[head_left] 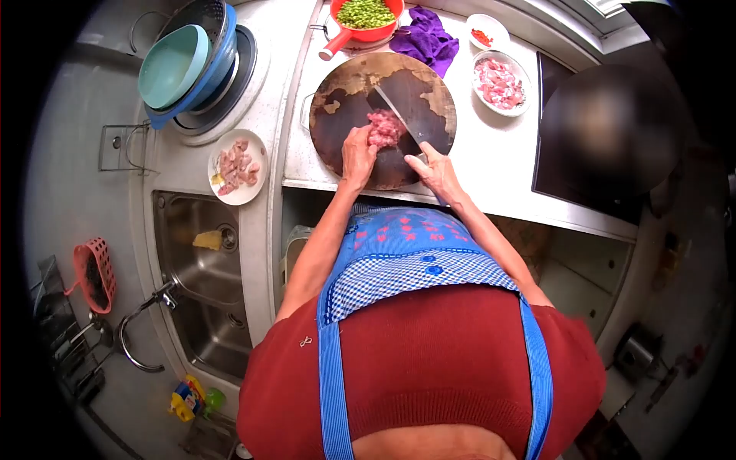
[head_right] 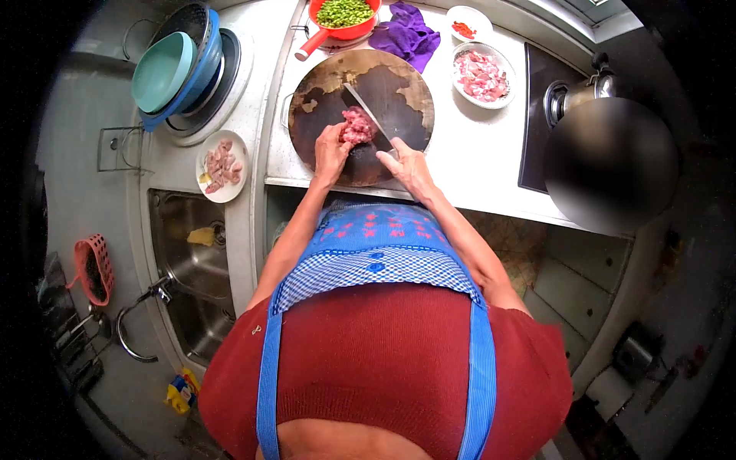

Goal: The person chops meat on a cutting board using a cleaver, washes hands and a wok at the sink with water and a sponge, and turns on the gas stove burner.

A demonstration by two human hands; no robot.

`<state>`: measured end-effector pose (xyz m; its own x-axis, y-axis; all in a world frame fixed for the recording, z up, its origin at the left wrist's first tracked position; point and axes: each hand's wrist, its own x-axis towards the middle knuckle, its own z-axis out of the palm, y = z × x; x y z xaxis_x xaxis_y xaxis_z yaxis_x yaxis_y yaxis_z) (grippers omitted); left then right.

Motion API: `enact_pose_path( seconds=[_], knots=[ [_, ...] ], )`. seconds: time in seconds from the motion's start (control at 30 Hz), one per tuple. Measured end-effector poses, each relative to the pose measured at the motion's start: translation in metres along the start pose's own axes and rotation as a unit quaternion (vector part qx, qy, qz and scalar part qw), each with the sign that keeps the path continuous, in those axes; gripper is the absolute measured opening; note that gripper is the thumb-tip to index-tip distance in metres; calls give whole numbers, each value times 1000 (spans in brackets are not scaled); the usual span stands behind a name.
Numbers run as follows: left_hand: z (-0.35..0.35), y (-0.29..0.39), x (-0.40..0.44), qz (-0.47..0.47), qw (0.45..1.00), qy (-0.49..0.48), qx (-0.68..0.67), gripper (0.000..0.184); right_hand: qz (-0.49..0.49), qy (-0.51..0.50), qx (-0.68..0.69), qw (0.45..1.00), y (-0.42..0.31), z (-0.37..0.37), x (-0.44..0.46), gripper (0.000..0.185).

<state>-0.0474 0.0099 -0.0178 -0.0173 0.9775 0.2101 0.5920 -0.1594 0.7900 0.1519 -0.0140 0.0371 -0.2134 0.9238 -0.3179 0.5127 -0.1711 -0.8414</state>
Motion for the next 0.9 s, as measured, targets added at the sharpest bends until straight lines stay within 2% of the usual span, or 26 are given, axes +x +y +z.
enact_pose_path(
  seconds=[0.03, 0.1, 0.17, 0.23, 0.37, 0.47, 0.5, 0.57, 0.6, 0.67, 0.77, 0.8, 0.9],
  knots=[
    [-5, 6, -2, -1, 1000, 1, 3, 35, -1, -2, 1, 1000, -7, 1, -4, 25],
    [-15, 18, -10, -100, 986, -36, -128, 36, -204, 77, -158, 963, -15, 3, -13, 27],
    [-30, 29, -22, -164, 980, -5, -109, 35, -218, 0, -194, 957, -7, 6, -17, 28],
    [-31, 22, -31, -199, 957, 26, -210, 36, -208, -21, -179, 961, -17, 5, -22, 31],
    [-23, 14, -34, -229, 949, 23, -214, 40, -222, 18, -93, 970, -55, -7, -29, 36],
    [-19, 11, -33, -194, 958, 45, -207, 43, -195, 40, 21, 980, -52, 8, -24, 38],
    [-18, 11, -33, -196, 957, 48, -207, 43, -76, -28, -69, 994, -36, 13, -18, 36],
    [-16, 14, -29, -169, 974, 37, -148, 43, -42, -59, -98, 993, -27, 16, -13, 35],
    [-16, 17, -27, -187, 968, 43, -162, 42, -46, -58, -99, 992, -35, 14, -13, 35],
    [-19, 21, -26, -187, 971, 35, -147, 43, -135, 26, -55, 989, -47, 11, -26, 35],
    [-18, 16, -26, -178, 976, 31, -120, 43, -150, 61, -72, 984, -37, 15, -28, 34],
    [-17, 15, -25, -167, 979, 34, -112, 44, -45, -36, -93, 994, -37, 10, -24, 32],
    [-17, 15, -24, -157, 981, 48, -104, 46, -33, -28, -91, 995, -49, -2, -30, 31]
  ],
)
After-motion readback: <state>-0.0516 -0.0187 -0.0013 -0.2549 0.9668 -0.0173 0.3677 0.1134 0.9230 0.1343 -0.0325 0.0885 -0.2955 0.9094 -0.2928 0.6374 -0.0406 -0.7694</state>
